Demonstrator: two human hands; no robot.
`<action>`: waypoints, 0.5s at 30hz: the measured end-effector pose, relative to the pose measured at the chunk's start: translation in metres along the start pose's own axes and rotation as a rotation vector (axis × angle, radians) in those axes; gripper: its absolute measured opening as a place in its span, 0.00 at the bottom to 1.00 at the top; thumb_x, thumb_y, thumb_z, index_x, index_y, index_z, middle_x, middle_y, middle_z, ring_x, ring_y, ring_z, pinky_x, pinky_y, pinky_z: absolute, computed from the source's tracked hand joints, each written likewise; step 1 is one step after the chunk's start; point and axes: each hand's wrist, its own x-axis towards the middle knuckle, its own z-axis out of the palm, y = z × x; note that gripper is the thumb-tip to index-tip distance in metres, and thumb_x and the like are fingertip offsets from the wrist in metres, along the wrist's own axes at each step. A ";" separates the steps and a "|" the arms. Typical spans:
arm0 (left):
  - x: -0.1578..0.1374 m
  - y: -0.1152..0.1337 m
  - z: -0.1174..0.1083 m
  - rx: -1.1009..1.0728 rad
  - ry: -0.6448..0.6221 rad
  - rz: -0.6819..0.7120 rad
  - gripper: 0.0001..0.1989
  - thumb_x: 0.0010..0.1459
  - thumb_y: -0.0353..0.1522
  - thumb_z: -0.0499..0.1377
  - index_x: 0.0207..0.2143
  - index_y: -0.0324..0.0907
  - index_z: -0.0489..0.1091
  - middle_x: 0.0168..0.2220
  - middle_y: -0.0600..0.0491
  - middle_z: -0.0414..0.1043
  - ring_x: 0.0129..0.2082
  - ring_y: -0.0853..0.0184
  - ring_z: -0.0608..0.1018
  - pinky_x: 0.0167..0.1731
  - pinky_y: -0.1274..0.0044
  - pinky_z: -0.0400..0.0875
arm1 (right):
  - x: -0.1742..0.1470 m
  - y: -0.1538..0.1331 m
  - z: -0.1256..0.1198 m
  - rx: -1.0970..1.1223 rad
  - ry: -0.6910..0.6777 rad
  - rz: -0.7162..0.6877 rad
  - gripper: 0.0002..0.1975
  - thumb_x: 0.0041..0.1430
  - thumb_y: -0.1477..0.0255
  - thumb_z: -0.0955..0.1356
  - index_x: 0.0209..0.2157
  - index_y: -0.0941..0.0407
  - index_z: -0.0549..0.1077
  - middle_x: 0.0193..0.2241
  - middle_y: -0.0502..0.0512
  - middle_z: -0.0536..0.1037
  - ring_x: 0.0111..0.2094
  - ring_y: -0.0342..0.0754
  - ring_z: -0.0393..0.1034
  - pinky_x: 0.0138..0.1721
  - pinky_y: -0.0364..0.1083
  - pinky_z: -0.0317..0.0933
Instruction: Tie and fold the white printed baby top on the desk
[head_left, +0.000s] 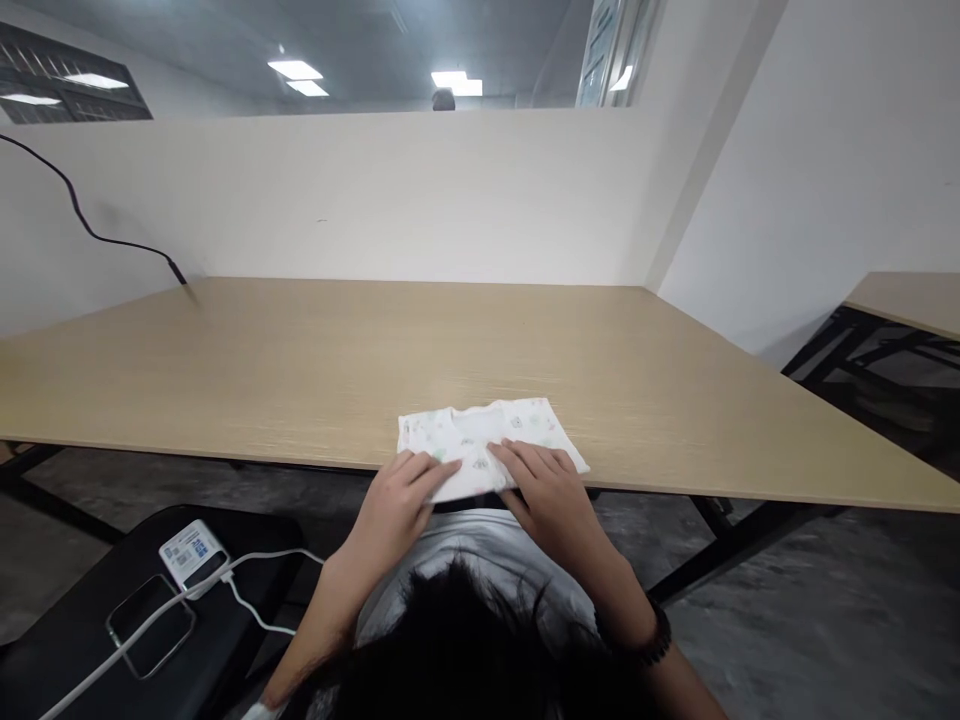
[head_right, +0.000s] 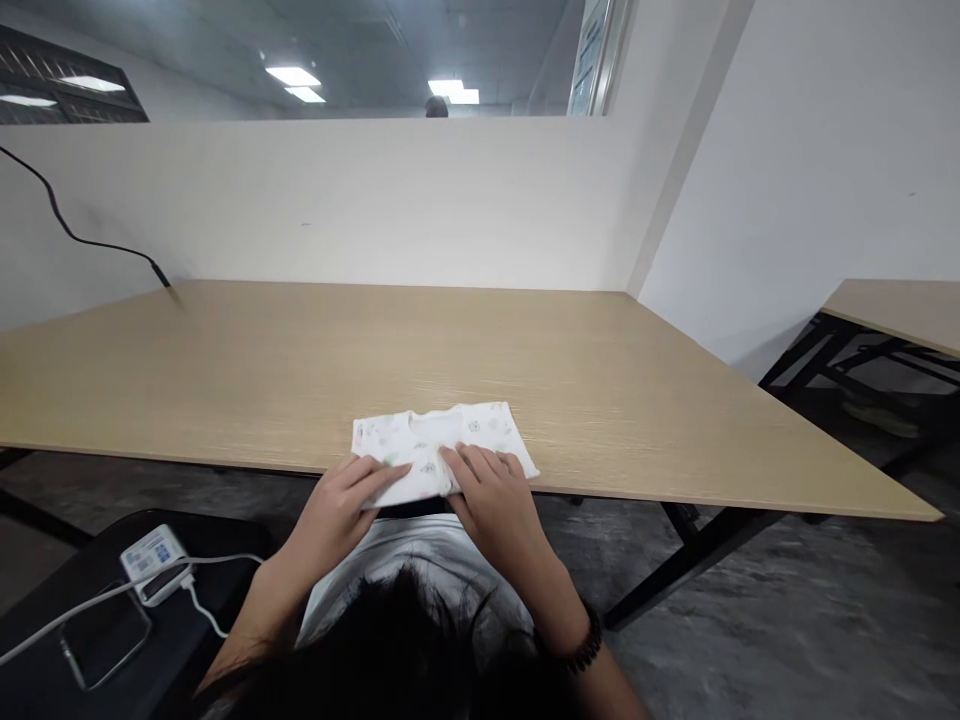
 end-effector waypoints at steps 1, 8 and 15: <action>-0.008 0.006 -0.002 -0.040 -0.057 0.007 0.26 0.57 0.20 0.49 0.55 0.46 0.69 0.40 0.49 0.72 0.41 0.62 0.72 0.44 0.71 0.68 | -0.010 -0.003 0.000 0.019 0.006 -0.002 0.24 0.62 0.79 0.61 0.59 0.56 0.69 0.57 0.61 0.70 0.56 0.55 0.65 0.52 0.54 0.60; -0.026 0.025 0.001 -0.474 -0.609 0.046 0.11 0.55 0.23 0.55 0.32 0.47 0.73 0.37 0.56 0.76 0.38 0.64 0.77 0.40 0.76 0.70 | -0.078 -0.013 0.008 0.466 -0.509 0.079 0.27 0.57 0.78 0.61 0.55 0.45 0.74 0.48 0.56 0.78 0.48 0.55 0.74 0.49 0.51 0.69; -0.018 0.004 0.008 -0.579 -0.652 0.176 0.13 0.64 0.42 0.58 0.38 0.42 0.75 0.34 0.52 0.75 0.36 0.67 0.76 0.37 0.80 0.68 | -0.067 0.006 -0.001 0.679 -0.543 0.162 0.20 0.71 0.64 0.56 0.50 0.50 0.77 0.49 0.58 0.76 0.51 0.54 0.71 0.53 0.52 0.66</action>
